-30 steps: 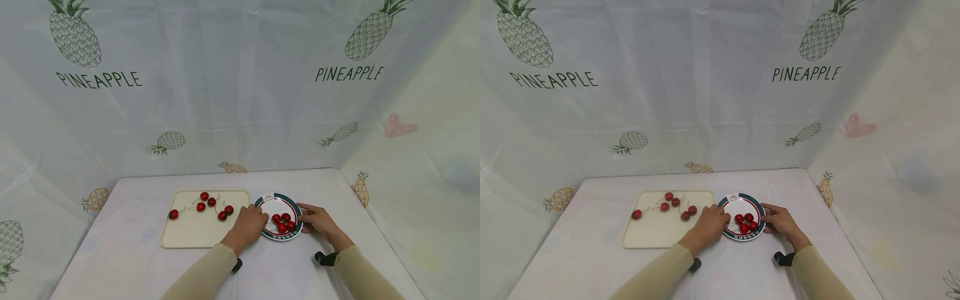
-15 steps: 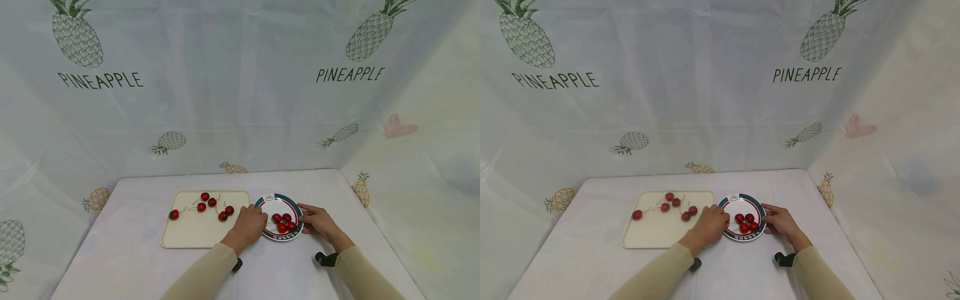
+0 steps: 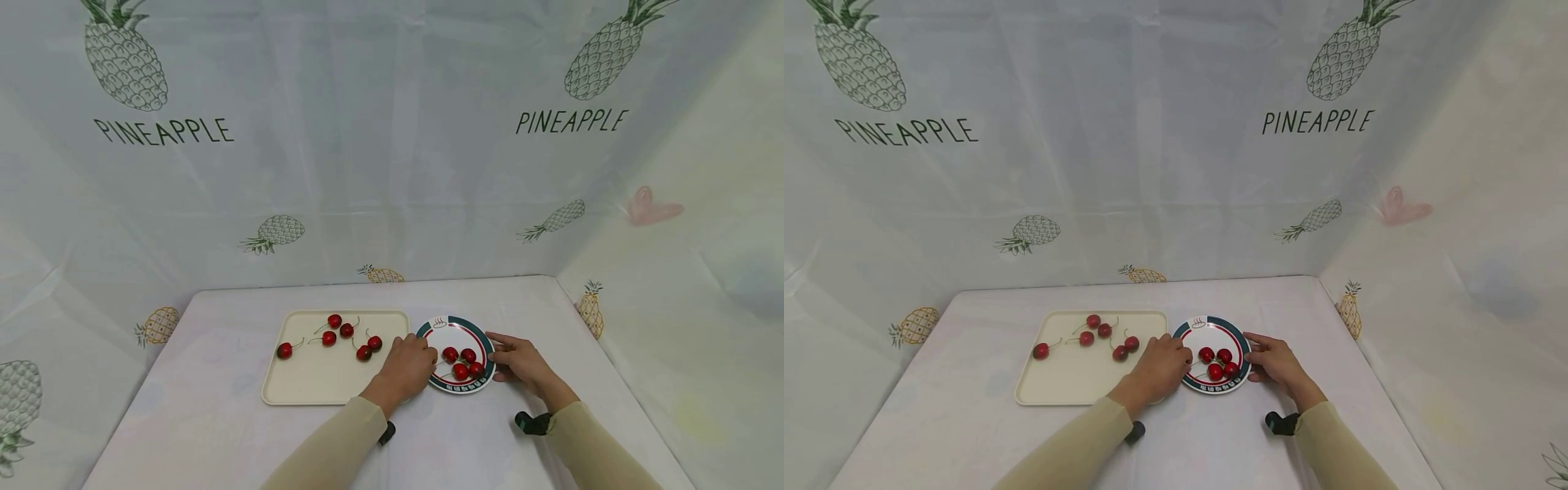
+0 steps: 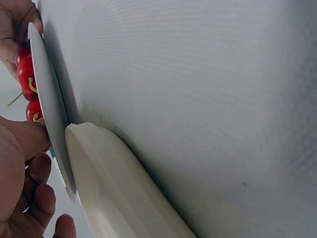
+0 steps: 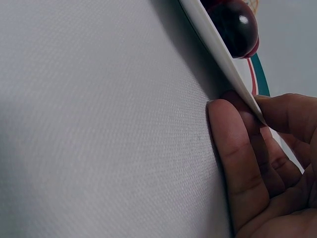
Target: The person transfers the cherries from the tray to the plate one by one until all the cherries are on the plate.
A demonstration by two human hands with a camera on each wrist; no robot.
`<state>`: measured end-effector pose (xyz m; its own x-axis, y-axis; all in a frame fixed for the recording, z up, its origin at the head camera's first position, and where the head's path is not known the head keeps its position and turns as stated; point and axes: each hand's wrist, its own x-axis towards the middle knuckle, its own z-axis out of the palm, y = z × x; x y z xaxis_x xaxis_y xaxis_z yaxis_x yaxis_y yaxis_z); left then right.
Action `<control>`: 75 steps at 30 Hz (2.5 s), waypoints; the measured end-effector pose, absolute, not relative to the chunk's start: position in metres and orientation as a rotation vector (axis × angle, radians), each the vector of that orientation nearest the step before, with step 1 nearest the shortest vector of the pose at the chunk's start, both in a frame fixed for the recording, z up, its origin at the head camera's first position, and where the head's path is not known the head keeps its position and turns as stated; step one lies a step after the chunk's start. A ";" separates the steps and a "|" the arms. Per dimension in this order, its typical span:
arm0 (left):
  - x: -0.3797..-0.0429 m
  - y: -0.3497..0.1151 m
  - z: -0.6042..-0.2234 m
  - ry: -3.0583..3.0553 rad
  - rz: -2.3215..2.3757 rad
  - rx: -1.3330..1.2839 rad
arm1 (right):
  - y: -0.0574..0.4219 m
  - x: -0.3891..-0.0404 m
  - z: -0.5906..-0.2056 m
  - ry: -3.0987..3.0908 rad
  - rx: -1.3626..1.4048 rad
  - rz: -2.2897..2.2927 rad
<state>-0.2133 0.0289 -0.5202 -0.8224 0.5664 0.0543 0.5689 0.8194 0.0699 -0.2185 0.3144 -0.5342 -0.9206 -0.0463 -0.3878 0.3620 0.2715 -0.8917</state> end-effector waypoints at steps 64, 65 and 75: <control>-0.246 -0.124 -0.508 -3.027 -0.028 -0.704 | 0.311 -0.215 -0.532 2.258 0.285 -1.669; -0.246 -0.124 -0.508 -3.029 -0.025 -0.704 | 0.311 -0.215 -0.532 2.257 0.285 -1.670; -0.242 -0.122 -0.507 -3.046 -0.029 -0.714 | 0.311 -0.216 -0.533 2.257 0.292 -1.674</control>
